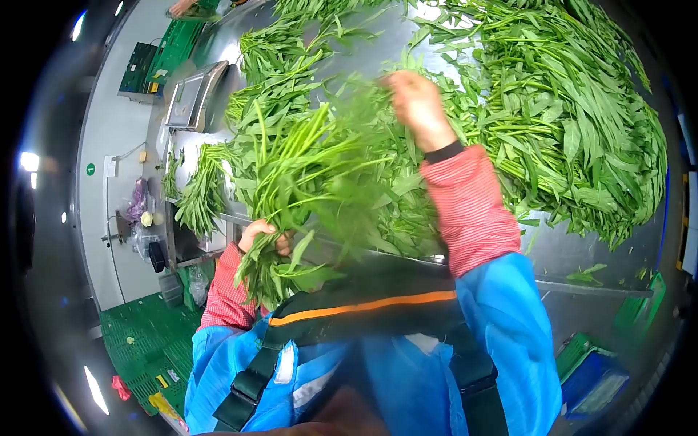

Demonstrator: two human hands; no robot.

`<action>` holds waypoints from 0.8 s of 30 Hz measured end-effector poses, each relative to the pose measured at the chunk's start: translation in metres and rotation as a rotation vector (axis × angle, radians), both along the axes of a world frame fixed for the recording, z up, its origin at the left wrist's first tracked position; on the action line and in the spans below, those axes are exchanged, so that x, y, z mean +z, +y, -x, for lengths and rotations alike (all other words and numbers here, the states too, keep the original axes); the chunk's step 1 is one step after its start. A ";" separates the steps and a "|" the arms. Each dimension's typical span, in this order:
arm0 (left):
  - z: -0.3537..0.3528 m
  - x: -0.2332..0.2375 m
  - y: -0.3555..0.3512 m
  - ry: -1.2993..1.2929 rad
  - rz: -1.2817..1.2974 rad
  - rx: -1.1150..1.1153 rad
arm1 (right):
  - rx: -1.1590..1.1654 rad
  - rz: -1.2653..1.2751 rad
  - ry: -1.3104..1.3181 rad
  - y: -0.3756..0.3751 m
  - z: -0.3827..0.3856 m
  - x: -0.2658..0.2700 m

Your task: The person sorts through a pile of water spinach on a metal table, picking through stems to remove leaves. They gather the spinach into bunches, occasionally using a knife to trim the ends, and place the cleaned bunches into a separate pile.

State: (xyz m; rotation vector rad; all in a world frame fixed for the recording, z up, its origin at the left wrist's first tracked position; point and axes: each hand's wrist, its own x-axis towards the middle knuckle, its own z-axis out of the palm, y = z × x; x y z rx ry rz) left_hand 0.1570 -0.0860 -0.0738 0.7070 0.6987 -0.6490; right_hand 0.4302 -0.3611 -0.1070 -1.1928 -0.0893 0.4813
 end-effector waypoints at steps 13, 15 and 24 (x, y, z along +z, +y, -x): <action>0.004 -0.015 -0.018 -0.320 0.376 0.148 | 0.253 0.624 -0.538 0.031 0.073 0.030; 0.005 -0.024 -0.027 -0.373 0.501 0.118 | 0.354 0.743 -0.610 0.047 0.075 0.028; 0.010 -0.048 -0.035 -0.521 0.687 0.020 | 0.570 -0.151 0.425 0.054 0.064 -0.017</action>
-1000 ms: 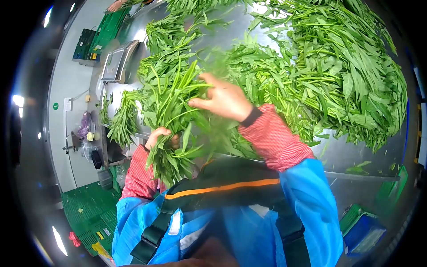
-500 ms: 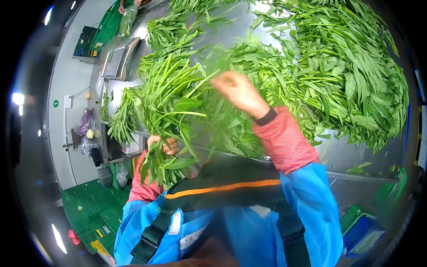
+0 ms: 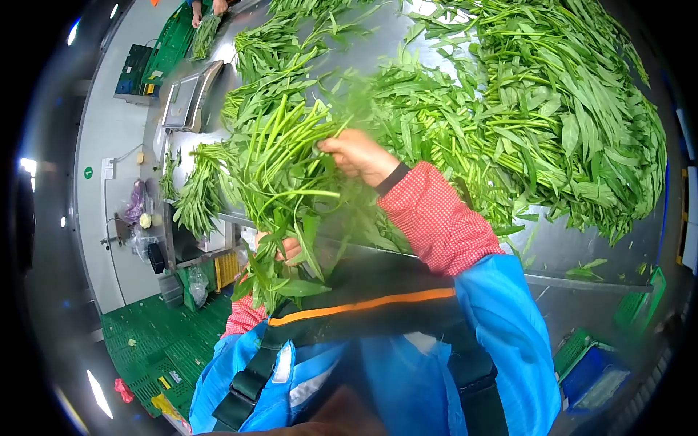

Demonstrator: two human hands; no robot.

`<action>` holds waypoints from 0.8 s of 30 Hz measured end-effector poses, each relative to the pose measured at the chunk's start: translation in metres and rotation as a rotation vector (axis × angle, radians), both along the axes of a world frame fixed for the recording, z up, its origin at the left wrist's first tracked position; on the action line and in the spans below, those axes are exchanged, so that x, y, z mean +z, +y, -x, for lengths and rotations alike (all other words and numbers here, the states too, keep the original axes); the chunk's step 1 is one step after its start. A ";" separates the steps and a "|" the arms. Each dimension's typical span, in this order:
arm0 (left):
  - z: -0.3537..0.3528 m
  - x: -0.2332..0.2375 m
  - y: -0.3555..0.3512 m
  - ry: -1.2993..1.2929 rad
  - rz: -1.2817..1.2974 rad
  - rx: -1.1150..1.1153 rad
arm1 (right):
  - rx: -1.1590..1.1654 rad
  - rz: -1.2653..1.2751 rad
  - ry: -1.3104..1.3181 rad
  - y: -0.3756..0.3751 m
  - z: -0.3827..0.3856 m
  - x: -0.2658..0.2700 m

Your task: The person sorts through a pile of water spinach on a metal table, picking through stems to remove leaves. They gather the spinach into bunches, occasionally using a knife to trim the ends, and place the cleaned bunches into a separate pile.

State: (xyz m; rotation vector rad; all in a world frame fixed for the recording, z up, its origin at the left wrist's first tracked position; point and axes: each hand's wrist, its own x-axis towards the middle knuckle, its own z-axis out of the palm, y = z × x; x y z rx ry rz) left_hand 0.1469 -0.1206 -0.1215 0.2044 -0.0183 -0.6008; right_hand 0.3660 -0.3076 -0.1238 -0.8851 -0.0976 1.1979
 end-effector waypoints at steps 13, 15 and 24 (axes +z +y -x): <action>0.005 0.009 -0.003 0.259 -0.184 0.185 | -0.194 -0.110 -0.430 -0.059 -0.019 0.018; -0.007 0.005 0.004 0.207 -0.241 0.111 | -0.225 0.044 -0.771 -0.041 0.003 0.030; 0.009 0.014 0.010 0.389 -0.563 0.005 | 0.008 0.125 -1.605 -0.030 -0.006 0.026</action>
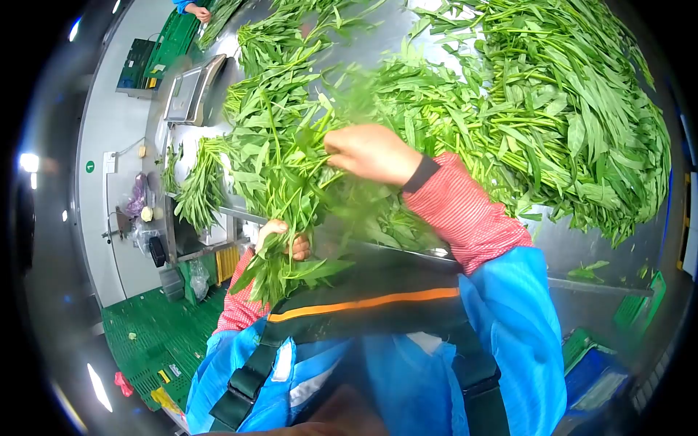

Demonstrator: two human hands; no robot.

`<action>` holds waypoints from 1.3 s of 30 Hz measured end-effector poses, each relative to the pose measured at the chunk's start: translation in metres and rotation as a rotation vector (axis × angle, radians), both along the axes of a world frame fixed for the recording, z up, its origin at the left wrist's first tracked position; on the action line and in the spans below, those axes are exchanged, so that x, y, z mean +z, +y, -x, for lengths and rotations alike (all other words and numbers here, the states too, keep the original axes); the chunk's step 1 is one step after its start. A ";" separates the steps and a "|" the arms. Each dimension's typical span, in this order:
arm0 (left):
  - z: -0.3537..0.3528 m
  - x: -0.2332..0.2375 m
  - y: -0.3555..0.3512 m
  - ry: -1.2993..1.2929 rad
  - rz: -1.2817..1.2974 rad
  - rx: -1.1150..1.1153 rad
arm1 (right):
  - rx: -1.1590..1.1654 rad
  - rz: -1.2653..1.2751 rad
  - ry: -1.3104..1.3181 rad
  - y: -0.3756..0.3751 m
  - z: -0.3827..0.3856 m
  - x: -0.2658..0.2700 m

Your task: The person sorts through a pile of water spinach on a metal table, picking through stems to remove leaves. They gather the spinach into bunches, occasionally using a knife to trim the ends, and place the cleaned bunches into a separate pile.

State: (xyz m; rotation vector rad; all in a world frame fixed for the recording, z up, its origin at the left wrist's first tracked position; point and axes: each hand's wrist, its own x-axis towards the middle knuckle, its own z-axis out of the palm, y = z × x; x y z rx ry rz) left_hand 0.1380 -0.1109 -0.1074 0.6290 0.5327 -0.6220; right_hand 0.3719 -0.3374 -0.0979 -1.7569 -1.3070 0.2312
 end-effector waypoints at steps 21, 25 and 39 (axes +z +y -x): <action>-0.017 0.036 -0.002 -0.135 0.128 0.239 | -0.058 -0.129 1.072 -0.013 0.016 -0.003; -0.018 0.036 -0.002 0.066 -0.235 0.105 | -0.360 0.261 0.439 0.012 0.019 0.038; -0.004 0.028 0.000 -0.224 0.216 0.217 | -0.471 -0.328 0.933 -0.010 -0.037 -0.047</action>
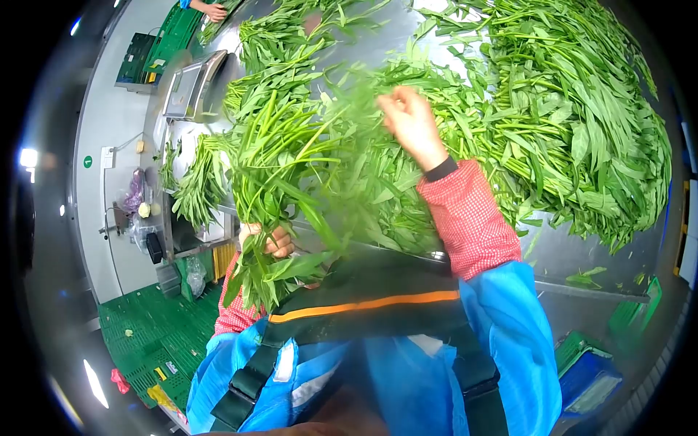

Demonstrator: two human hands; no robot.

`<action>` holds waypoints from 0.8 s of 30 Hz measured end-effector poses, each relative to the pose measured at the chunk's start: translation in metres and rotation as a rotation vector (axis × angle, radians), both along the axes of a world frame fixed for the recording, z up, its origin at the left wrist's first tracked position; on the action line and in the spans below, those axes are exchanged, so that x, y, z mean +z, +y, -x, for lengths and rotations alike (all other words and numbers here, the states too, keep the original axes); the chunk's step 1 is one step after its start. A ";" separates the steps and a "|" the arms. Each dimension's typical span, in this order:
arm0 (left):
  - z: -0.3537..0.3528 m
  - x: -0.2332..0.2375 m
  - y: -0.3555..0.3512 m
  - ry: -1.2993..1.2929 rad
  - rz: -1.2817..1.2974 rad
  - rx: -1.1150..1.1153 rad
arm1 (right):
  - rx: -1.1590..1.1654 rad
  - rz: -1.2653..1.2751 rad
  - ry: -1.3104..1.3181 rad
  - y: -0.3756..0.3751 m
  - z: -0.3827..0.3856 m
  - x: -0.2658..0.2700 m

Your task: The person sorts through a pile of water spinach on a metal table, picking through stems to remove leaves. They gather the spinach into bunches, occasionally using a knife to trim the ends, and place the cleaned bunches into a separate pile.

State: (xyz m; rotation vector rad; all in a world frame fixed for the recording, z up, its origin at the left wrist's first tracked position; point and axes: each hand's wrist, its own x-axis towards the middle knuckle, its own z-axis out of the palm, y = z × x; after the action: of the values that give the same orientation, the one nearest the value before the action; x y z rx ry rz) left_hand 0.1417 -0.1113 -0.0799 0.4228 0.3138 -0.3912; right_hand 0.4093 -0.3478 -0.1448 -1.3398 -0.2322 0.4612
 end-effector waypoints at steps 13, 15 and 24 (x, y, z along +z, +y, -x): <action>0.004 0.002 0.007 -0.012 -0.049 -0.047 | -0.050 0.125 -0.002 -0.008 -0.025 -0.024; -0.001 0.008 0.008 -0.004 -0.112 -0.030 | 0.093 0.439 -0.249 -0.020 -0.008 -0.010; -0.043 0.035 0.014 0.010 -0.130 -0.022 | 0.882 -0.195 0.322 0.023 0.058 -0.018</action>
State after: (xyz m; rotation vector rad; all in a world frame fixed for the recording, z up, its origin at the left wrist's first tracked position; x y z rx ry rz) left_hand 0.1851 -0.0969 -0.0449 0.5517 0.3455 -0.3954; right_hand 0.3510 -0.3247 -0.1623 -0.8992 -0.5852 1.3438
